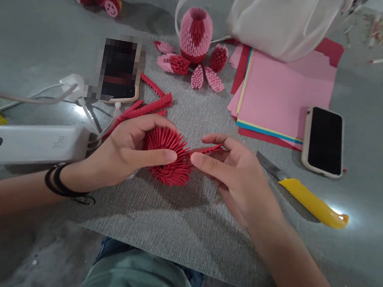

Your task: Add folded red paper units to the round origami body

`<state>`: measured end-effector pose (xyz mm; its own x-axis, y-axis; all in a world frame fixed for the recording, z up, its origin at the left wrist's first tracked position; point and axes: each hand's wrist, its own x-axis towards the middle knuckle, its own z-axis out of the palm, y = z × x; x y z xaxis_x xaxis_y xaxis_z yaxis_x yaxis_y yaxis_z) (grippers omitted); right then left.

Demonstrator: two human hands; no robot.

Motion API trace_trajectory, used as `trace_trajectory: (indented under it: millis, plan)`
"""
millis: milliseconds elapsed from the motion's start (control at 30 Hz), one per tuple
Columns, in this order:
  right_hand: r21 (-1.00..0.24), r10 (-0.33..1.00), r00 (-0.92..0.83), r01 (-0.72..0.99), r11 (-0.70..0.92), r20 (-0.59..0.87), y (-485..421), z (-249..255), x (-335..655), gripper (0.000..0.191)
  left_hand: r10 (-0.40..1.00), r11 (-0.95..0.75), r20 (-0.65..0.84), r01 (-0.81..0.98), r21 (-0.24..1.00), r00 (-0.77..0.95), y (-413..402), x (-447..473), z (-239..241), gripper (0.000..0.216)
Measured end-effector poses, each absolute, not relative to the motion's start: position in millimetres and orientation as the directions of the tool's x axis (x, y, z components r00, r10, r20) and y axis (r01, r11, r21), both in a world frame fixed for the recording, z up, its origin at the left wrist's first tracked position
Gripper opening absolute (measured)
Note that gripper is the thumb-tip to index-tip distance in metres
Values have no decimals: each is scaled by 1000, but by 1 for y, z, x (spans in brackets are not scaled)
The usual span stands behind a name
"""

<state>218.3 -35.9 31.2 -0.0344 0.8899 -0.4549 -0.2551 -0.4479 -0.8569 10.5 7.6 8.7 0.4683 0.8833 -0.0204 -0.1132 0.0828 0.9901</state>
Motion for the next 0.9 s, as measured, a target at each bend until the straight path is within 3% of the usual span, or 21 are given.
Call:
trace_trajectory:
  millis: [633,800,900]
  plan:
    - [-845,874,-44,-234,-480,-484,-35,34,215,42,884,58,-32,-41,997,467,8,9,13,38]
    - [-905,916,6,-161,-394,-400,-38,29,218,47,884,-35,16,32,999,468,8,8,12,37]
    - [-933,933,26,-29,-359,-360,-41,28,219,50,881,-131,69,101,986,469,8,7,10,36]
